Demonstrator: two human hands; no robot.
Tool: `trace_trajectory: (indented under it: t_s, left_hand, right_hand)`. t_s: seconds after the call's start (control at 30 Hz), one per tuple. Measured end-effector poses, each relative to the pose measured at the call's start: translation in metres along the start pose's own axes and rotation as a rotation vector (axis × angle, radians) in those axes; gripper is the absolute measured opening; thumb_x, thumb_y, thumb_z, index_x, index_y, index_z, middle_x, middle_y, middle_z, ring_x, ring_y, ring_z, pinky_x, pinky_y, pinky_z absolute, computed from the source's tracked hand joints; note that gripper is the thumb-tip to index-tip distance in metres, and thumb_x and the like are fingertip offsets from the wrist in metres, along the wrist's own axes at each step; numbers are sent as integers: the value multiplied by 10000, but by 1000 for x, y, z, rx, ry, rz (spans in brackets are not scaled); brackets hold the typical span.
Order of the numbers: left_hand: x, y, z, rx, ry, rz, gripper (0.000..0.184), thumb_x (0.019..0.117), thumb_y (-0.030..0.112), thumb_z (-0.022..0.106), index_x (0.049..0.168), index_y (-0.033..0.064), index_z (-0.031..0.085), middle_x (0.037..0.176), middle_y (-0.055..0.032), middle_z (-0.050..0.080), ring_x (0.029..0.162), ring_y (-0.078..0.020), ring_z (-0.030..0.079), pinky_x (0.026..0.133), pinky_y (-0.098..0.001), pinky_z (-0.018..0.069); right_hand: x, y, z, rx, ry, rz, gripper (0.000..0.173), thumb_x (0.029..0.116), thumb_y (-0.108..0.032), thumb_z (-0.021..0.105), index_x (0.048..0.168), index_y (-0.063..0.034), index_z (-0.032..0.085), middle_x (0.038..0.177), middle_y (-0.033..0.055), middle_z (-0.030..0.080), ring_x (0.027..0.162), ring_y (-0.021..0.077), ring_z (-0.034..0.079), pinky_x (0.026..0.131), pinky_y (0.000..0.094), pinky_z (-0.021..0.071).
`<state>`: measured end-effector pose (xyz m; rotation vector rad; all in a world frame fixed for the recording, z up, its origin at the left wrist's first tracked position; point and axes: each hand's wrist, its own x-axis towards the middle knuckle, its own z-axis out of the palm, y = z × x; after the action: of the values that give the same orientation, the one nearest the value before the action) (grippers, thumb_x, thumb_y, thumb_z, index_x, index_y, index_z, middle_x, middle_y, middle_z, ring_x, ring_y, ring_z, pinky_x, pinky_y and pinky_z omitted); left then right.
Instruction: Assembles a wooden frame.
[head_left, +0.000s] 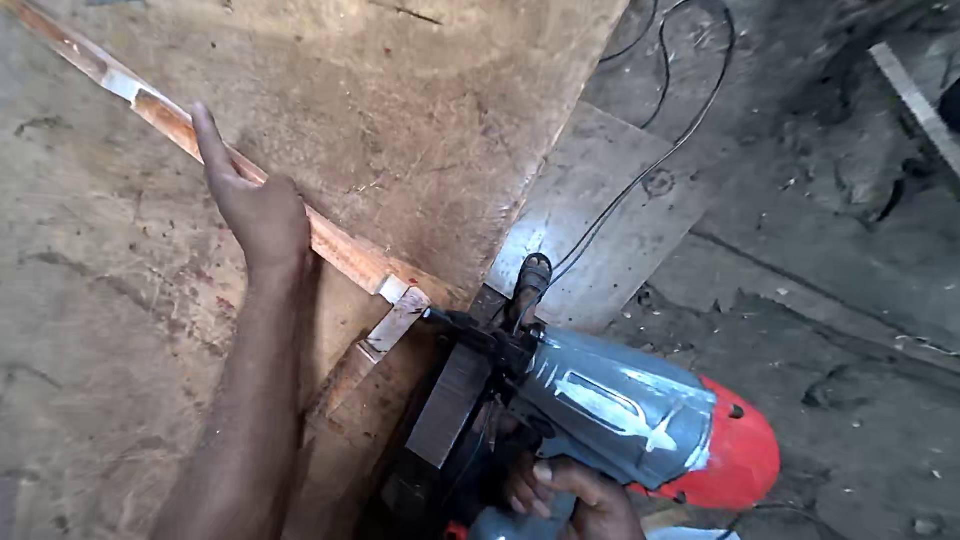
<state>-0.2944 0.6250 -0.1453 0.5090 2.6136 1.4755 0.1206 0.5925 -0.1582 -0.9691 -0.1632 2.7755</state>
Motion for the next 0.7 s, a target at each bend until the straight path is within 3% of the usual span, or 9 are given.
trace_trajectory:
  t_s: [0.1,0.2,0.27,0.3,0.37,0.43,0.53,0.6,0.7]
  left_hand:
    - [-1,-1,0,2,5,2,1067,750,-141,596,1652,99,78,1704,-99,177,1510,-131,335,1172,-270,403]
    - [-11,1,-12,-42,-84,-37,1071,908,81,674,1645,155,-99,1727,-80,62,1522,-120,310,1180,-290,405]
    - [-28,-3,-40,-62,-205,-39,1003,1007,273,646,1640,174,-126,1700,-107,190,1480,-168,408,1174,-354,455]
    - [-41,-7,-63,-1,-291,-38,928,1038,340,592,1647,174,-88,1667,-112,288,1459,-180,443,1178,-375,452]
    - [-79,-34,-127,271,-451,-23,724,1067,463,473,1657,263,103,1618,-5,415,1418,-153,492,1138,-427,472]
    - [-126,-77,-197,475,-549,4,653,1058,511,433,1640,307,216,1606,56,426,1389,-146,513,1093,-468,506]
    - [-204,-125,-291,626,-629,-20,802,991,653,428,1632,195,277,1634,-16,392,1483,-199,409,1205,-478,394]
    - [-254,-144,-335,759,-598,-64,934,891,775,497,1614,212,318,1564,-32,480,1410,-219,491,1149,-497,440]
    - [-308,-168,-367,884,-511,-145,942,834,783,566,1597,275,350,1486,-25,546,1340,-220,538,1110,-498,462]
  right_hand:
    - [1,-5,-1,2,-7,12,101,866,-121,638,793,-140,705,629,-43,593,591,81,590,643,292,531]
    - [-2,-8,-1,8,-20,19,107,879,-131,633,819,-140,721,643,-48,604,607,77,599,662,290,536]
    - [-6,-12,-2,9,-25,17,117,887,-126,619,821,-138,715,647,-42,607,615,86,605,672,298,539]
    - [-9,-16,-3,0,-28,14,122,889,-130,612,818,-146,710,647,-41,608,619,88,608,682,301,542]
    - [-13,-27,-2,-20,-24,-5,127,886,-134,616,930,-139,734,658,-37,620,618,89,611,681,309,546]
    - [-14,-47,4,-43,-23,-29,198,886,-126,610,1040,-115,734,654,-33,616,604,92,609,670,313,554]
    - [0,-95,22,-101,10,-40,137,886,-135,602,939,-105,724,622,-33,589,567,88,593,634,301,554]
    - [24,-138,42,-203,74,-14,117,868,-169,605,851,-104,700,596,-26,562,532,84,584,584,286,563]
    - [80,-202,79,-509,86,62,245,938,-220,480,1022,-106,681,638,-32,548,542,74,567,571,263,553]
